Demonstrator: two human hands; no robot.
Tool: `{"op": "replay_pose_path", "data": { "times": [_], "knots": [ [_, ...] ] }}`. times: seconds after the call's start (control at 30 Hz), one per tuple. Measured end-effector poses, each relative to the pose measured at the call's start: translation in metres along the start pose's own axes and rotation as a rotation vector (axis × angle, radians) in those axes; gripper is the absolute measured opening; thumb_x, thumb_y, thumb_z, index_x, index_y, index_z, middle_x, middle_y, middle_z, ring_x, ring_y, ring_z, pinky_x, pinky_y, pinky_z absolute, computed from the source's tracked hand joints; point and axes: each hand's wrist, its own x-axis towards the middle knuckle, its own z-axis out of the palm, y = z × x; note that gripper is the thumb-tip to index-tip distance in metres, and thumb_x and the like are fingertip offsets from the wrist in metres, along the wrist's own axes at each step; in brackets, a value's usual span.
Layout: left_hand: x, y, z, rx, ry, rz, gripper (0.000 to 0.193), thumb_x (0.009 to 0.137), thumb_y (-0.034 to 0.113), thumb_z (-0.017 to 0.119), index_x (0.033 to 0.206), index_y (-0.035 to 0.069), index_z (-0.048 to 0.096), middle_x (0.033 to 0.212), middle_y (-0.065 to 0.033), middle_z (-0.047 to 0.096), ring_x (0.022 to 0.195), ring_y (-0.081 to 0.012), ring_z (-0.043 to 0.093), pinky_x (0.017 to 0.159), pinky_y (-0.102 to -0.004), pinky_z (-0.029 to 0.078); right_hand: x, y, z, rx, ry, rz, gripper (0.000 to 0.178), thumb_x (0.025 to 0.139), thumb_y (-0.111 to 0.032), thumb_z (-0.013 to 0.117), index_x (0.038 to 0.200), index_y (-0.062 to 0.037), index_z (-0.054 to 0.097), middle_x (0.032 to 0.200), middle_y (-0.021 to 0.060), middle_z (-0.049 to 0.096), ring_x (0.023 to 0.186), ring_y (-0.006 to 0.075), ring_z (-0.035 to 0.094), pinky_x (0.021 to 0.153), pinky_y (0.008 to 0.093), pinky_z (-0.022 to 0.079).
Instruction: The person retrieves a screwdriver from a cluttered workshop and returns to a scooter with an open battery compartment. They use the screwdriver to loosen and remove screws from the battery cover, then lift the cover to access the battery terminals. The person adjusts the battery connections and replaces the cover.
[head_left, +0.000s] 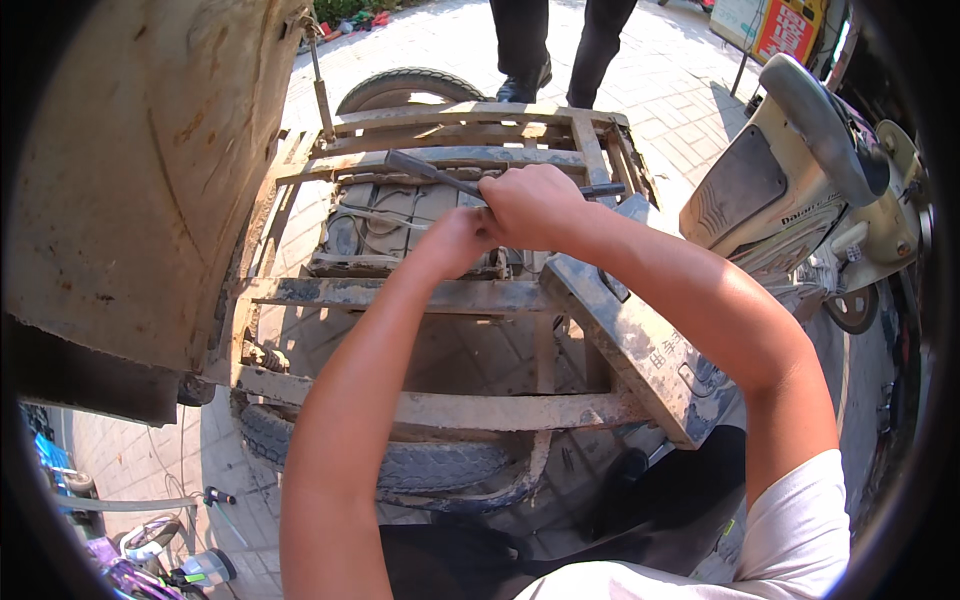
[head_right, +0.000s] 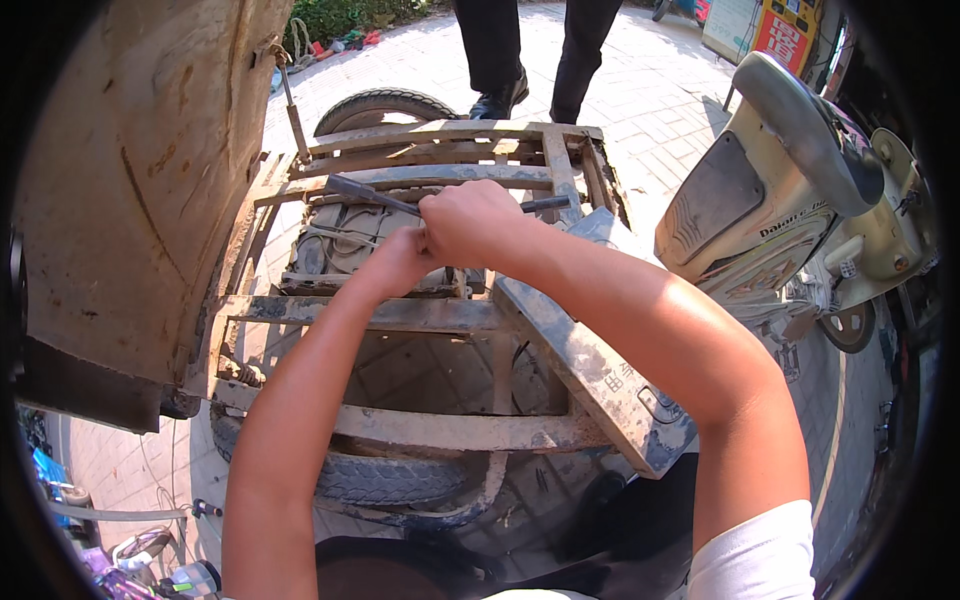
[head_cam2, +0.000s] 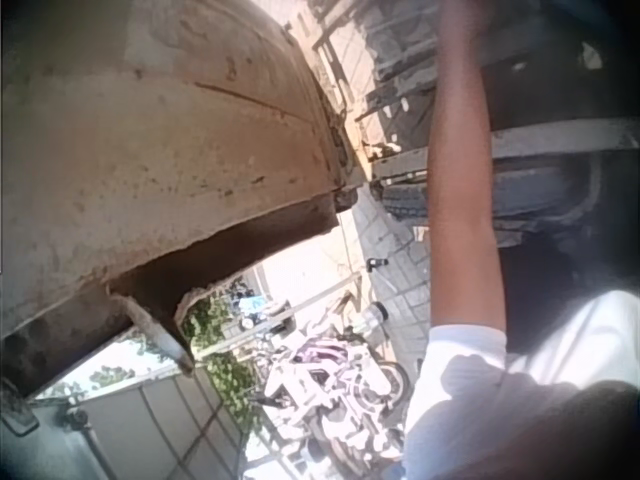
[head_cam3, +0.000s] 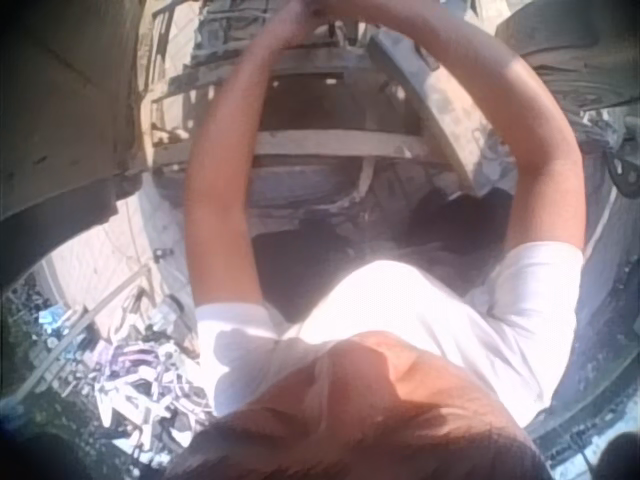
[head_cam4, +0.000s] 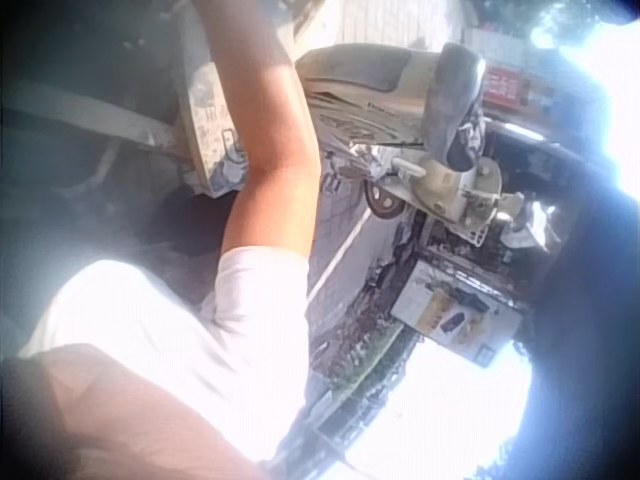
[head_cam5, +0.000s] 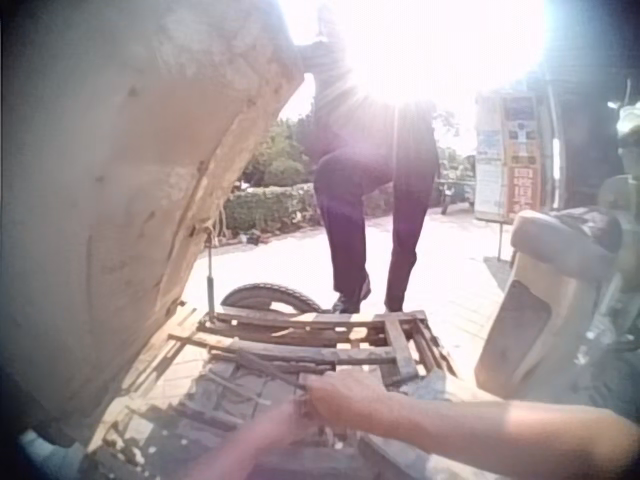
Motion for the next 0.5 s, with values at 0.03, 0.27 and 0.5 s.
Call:
{"op": "replay_pose_path", "data": {
  "times": [0.03, 0.27, 0.5],
  "knots": [
    [0.000, -0.001, 0.001, 0.004, -0.001, -0.009, 0.026, 0.089, 0.023, 0.068, 0.104, 0.002, 0.069, 0.093, -0.0182, 0.071, 0.083, -0.0295, 0.066, 0.079, -0.0389, 0.050, -0.001, 0.000, 0.002, -0.025, 0.018, 0.029, 0.025, 0.080, -0.029, 0.067, 0.084, -0.0061, 0.075, 0.085, 0.0139, 0.073, 0.080, 0.0324, 0.071, 0.069, 0.0413, 0.057],
    [0.003, 0.003, 0.001, -0.007, -0.024, -0.091, 0.025, 0.090, 0.020, 0.070, 0.105, 0.000, 0.070, 0.089, -0.0119, 0.072, 0.080, -0.0164, 0.061, 0.077, -0.0350, 0.049, 0.003, 0.001, 0.007, 0.012, 0.007, 0.031, 0.026, 0.082, -0.032, 0.065, 0.085, -0.0068, 0.071, 0.082, 0.0135, 0.072, 0.078, 0.0320, 0.071, 0.066, 0.0415, 0.056],
    [-0.019, 0.026, -0.024, 0.032, -0.041, -0.355, 0.038, 0.093, 0.026, 0.065, 0.125, 0.004, 0.063, 0.115, -0.0118, 0.069, 0.100, -0.0151, 0.064, 0.085, -0.0304, 0.049, 0.010, 0.020, 0.011, -0.092, 0.072, -0.280, 0.025, 0.085, -0.032, 0.060, 0.084, -0.0085, 0.068, 0.071, 0.0121, 0.069, 0.068, 0.0337, 0.068, 0.062, 0.0445, 0.054]
  ]
}}
